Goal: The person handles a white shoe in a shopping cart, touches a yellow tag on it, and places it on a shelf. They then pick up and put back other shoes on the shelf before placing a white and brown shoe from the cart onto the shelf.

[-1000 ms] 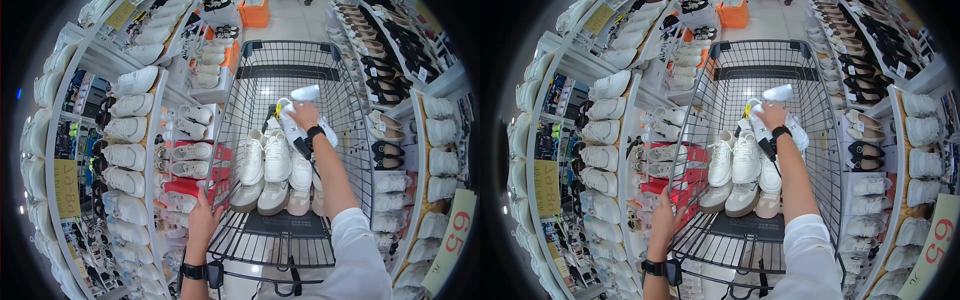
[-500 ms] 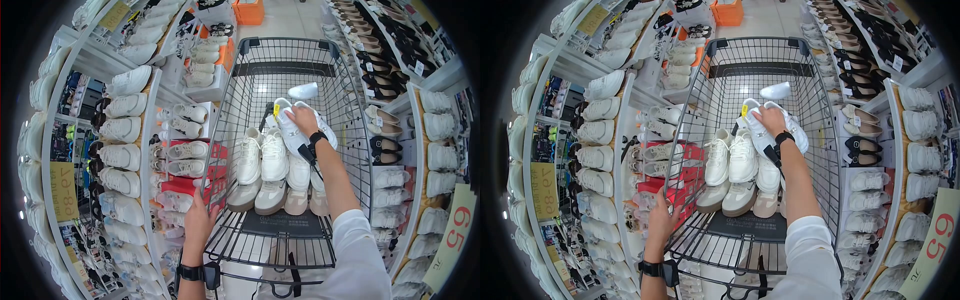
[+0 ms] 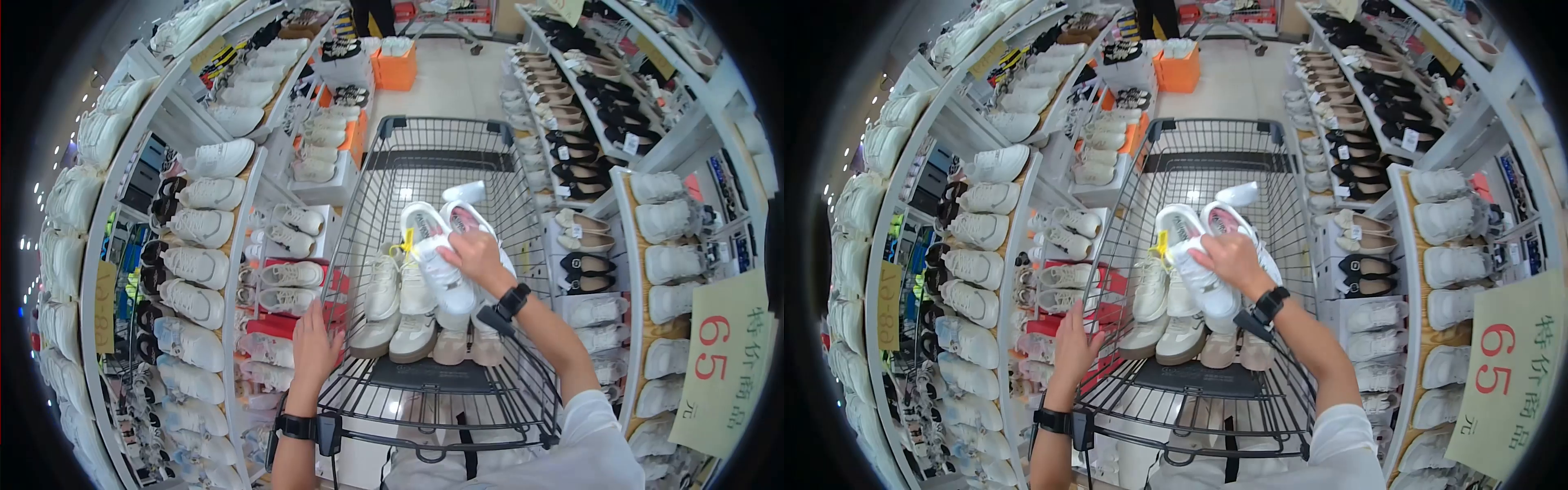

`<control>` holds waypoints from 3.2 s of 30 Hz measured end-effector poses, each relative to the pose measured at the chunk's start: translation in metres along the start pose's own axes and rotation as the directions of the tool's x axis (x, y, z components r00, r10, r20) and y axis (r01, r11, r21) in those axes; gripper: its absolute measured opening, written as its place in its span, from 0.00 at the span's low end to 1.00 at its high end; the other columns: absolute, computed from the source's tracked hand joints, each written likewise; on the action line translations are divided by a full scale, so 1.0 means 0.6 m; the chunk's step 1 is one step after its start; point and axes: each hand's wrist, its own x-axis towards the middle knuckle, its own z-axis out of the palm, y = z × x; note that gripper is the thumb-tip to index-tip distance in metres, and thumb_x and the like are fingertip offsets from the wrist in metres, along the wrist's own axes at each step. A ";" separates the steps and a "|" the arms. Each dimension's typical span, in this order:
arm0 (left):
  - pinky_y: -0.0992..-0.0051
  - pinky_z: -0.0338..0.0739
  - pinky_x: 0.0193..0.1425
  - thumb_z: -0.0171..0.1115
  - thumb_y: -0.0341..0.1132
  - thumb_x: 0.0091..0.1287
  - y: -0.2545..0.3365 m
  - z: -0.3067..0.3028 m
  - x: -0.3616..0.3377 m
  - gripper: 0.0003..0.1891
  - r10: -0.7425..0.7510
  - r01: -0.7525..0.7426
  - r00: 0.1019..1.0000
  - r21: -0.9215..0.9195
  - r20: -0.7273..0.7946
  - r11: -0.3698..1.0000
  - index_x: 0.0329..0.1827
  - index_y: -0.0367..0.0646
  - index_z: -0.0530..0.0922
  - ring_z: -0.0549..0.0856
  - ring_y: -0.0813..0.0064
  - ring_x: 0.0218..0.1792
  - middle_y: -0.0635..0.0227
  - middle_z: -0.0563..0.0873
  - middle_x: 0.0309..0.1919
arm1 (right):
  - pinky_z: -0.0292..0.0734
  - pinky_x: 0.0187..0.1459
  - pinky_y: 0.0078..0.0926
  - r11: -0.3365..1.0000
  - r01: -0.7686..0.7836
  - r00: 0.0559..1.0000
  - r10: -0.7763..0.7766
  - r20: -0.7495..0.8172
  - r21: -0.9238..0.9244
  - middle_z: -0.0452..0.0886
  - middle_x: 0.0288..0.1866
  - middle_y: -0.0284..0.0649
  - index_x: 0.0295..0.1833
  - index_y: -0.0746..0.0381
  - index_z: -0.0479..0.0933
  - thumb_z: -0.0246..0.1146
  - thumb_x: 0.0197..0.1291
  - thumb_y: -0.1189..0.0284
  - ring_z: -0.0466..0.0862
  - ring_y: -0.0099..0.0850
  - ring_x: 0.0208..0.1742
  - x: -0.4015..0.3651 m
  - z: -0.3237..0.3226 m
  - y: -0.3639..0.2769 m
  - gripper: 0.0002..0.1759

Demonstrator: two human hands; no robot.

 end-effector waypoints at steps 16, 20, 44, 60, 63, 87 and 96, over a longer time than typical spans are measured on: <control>0.54 0.55 0.70 0.72 0.37 0.49 0.251 -0.194 -0.051 0.45 0.614 -0.743 0.639 -0.164 -0.463 0.649 0.70 0.37 0.57 0.60 0.48 0.70 0.51 0.61 0.69 | 0.64 0.20 0.29 0.988 -0.008 0.986 -0.017 -0.163 -0.154 0.68 0.14 0.34 0.22 0.58 0.69 0.69 0.48 0.59 0.72 0.32 0.16 0.022 -0.318 -0.245 0.19; 0.51 0.60 0.66 0.71 0.40 0.50 0.308 -0.229 -0.033 0.36 0.699 -0.775 0.630 -0.220 -0.339 0.592 0.63 0.40 0.68 0.74 0.51 0.55 0.55 0.76 0.52 | 0.65 0.20 0.30 0.970 -0.059 0.972 0.002 -0.235 -0.236 0.66 0.14 0.35 0.20 0.59 0.68 0.68 0.49 0.58 0.71 0.34 0.16 0.006 -0.357 -0.290 0.20; 0.80 0.69 0.52 0.57 0.26 0.65 0.978 -0.414 -0.236 0.07 0.794 -0.453 -0.136 -0.675 -0.593 -0.582 0.44 0.36 0.71 0.74 0.81 0.47 0.70 0.76 0.42 | 0.75 0.33 0.31 0.323 -0.845 0.484 0.126 -0.866 -0.426 0.79 0.18 0.40 0.27 0.62 0.80 0.61 0.57 0.58 0.81 0.37 0.24 -0.234 -1.185 -0.541 0.18; 0.71 0.63 0.65 0.54 0.33 0.70 1.379 -0.274 -0.385 0.09 0.850 -0.409 -0.445 -0.781 -0.280 -0.472 0.50 0.43 0.73 0.67 0.72 0.65 0.64 0.67 0.65 | 0.74 0.37 0.28 0.099 -0.860 0.287 0.905 -0.315 -0.501 0.79 0.40 0.44 0.53 0.64 0.73 0.64 0.55 0.50 0.79 0.30 0.37 -0.500 -1.366 -0.508 0.30; 0.66 0.59 0.69 0.60 0.36 0.65 1.366 -0.267 -0.406 0.17 0.840 -0.580 -0.370 -0.608 -0.396 -0.542 0.56 0.44 0.72 0.65 0.64 0.67 0.55 0.68 0.63 | 0.76 0.30 0.22 0.164 -0.928 0.207 0.974 -0.096 -0.333 0.78 0.41 0.42 0.52 0.68 0.70 0.65 0.55 0.49 0.80 0.28 0.37 -0.516 -1.367 -0.525 0.34; 0.60 0.53 0.71 0.64 0.35 0.57 1.197 -0.248 -0.468 0.38 0.940 -0.594 -0.110 -0.737 -0.323 -0.323 0.71 0.42 0.58 0.55 0.53 0.72 0.46 0.54 0.71 | 0.75 0.45 0.31 0.064 -0.779 0.346 0.873 -0.343 -0.624 0.79 0.46 0.46 0.56 0.58 0.73 0.61 0.58 0.53 0.81 0.37 0.44 -0.504 -1.384 -0.610 0.26; 0.62 0.56 0.70 0.63 0.31 0.52 1.128 -0.241 -0.486 0.36 0.878 -0.755 -0.240 -0.489 -0.415 -0.438 0.68 0.41 0.64 0.60 0.54 0.70 0.50 0.57 0.71 | 0.71 0.38 0.35 -0.012 -0.663 0.358 0.873 -0.330 -0.749 0.76 0.31 0.38 0.31 0.62 0.79 0.59 0.60 0.58 0.78 0.38 0.35 -0.554 -1.332 -0.655 0.18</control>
